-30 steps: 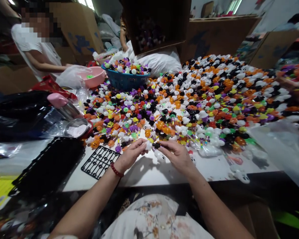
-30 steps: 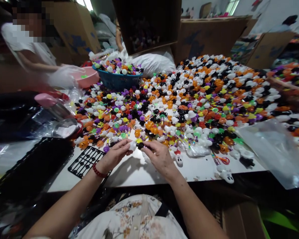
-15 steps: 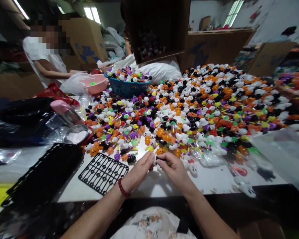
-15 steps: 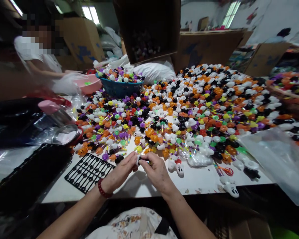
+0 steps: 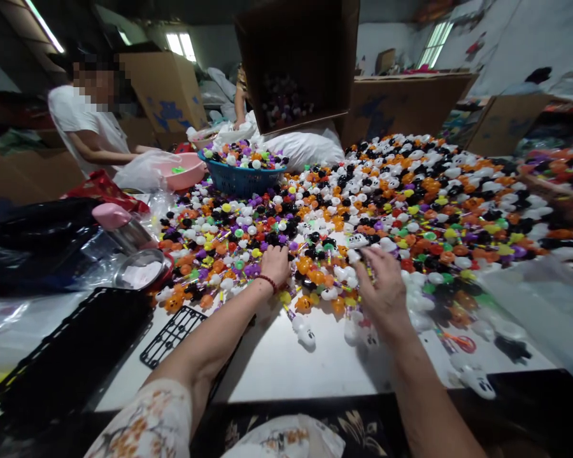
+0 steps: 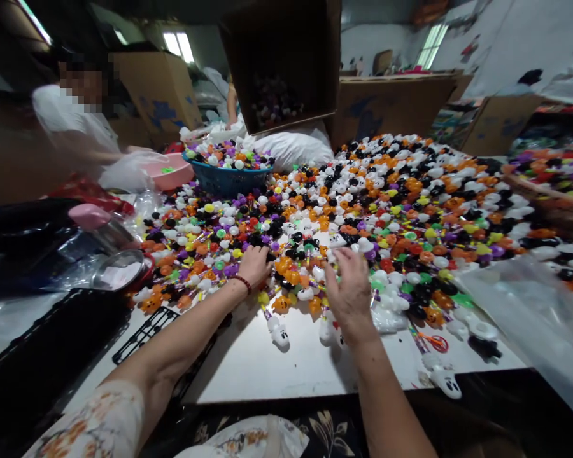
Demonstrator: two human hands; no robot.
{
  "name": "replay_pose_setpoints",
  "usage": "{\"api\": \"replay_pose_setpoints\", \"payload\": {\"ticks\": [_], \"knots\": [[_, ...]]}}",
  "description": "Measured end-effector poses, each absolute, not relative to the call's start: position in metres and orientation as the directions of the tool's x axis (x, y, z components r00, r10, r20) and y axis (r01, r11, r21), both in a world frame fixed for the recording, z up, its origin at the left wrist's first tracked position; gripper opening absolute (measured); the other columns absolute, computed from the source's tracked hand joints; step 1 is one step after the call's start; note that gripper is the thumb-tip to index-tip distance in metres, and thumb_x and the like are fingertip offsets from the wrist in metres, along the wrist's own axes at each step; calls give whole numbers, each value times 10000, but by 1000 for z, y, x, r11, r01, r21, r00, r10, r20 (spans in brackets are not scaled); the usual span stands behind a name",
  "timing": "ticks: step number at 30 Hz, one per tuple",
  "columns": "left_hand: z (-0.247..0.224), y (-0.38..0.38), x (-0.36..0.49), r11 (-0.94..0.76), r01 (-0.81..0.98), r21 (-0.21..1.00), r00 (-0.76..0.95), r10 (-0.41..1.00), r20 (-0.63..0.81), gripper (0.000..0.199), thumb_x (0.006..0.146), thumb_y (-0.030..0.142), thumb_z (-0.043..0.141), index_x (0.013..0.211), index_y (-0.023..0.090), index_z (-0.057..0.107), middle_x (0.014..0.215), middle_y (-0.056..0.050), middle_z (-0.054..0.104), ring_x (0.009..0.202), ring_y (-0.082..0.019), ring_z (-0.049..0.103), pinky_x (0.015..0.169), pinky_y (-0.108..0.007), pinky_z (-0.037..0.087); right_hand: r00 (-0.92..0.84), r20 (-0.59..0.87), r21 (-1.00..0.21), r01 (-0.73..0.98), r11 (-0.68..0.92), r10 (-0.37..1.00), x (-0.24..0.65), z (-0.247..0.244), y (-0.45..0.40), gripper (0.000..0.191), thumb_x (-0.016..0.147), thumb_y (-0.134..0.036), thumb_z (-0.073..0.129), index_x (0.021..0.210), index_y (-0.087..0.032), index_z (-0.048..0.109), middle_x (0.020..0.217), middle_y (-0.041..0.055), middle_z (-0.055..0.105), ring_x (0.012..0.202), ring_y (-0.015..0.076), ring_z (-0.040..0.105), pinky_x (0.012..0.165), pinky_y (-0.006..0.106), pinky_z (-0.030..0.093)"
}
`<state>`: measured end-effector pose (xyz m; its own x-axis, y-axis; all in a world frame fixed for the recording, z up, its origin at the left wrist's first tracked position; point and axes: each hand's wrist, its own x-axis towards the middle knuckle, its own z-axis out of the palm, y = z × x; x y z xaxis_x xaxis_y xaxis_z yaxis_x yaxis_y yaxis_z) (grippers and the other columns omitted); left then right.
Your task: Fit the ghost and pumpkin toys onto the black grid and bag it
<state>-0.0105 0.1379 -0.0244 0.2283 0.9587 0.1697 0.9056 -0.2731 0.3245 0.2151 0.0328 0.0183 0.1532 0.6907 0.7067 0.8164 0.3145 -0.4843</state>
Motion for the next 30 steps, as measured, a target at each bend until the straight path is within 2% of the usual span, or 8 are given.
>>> {"api": "replay_pose_setpoints", "payload": {"ticks": [5, 9, 15, 18, 20, 24, 27, 30], "knots": [[-34, 162, 0, -352, 908, 228, 335, 936, 113, 239, 859, 194, 520, 1055, 137, 642, 1056, -178, 647, 1093, -315, 480, 925, -461, 324, -137, 583, -471, 746, 470, 801, 156, -13, -3, 234, 969, -250, 487, 1069, -175, 684, 1109, 128, 650, 1055, 246, 566, 946, 424, 464], [-35, 174, -9, -435, 868, 239, 435, 899, 58, 316, 786, 163, 595, 1097, 191, 648, 1068, -138, 647, 1093, -303, 493, 961, -475, 278, -357, 421, -395, 756, 523, 834, 118, -26, -26, 214, 967, -200, 478, 1012, -179, 686, 1083, 116, 665, 984, 250, 555, 877, 406, 449], [-17, 177, -25, -453, 801, 391, 443, 888, 121, 228, 700, 158, 697, 924, 189, 668, 1065, -100, 626, 1102, -283, 499, 999, -443, 281, -506, 294, -290, 761, 580, 811, 86, -42, -26, 177, 950, -160, 487, 963, -173, 663, 1043, 117, 645, 934, 257, 519, 842, 390, 435], [0, 167, -31, -412, 750, 518, 337, 911, 236, 253, 754, 241, 688, 986, 166, 621, 1170, -113, 580, 1112, -263, 495, 978, -401, 337, -567, 277, -288, 721, 630, 776, 66, -46, -19, 195, 958, -144, 469, 1044, -174, 641, 1071, 112, 631, 954, 250, 509, 855, 375, 438], [9, 154, -39, -359, 702, 615, 230, 932, 281, 274, 820, 306, 627, 1035, 146, 572, 1108, -113, 590, 1014, -233, 535, 900, -372, 400, -611, 278, -283, 685, 671, 741, 52, -47, -14, 210, 958, -151, 478, 1114, -174, 617, 1099, 112, 620, 978, 249, 506, 856, 365, 440], [18, 107, -67, -241, 487, 839, 68, 969, 238, 274, 896, 366, 499, 1060, 147, 512, 846, -43, 614, 763, -162, 581, 682, -287, 453, -647, 240, -224, 688, 690, 724, 28, -46, -8, 284, 932, -135, 500, 1207, -159, 569, 1115, 142, 608, 1006, 263, 516, 852, 369, 433], [16, 57, -93, -161, 294, 942, 26, 987, 161, 266, 904, 403, 475, 1023, 173, 535, 804, -12, 605, 672, -124, 566, 594, -243, 439, -603, 176, -241, 740, 628, 778, 27, -50, -10, 250, 905, -107, 492, 1142, -134, 568, 1010, 141, 623, 932, 256, 533, 832, 367, 430], [7, 4, -115, 25, -97, 995, -74, 997, -32, 251, 845, 437, 592, 922, 200, 563, 790, 18, 579, 662, -101, 543, 584, -219, 431, -512, 190, -297, 783, 546, 838, 38, -56, -13, 180, 877, -123, 503, 1047, -129, 562, 961, 137, 611, 906, 256, 530, 822, 364, 425]]}}
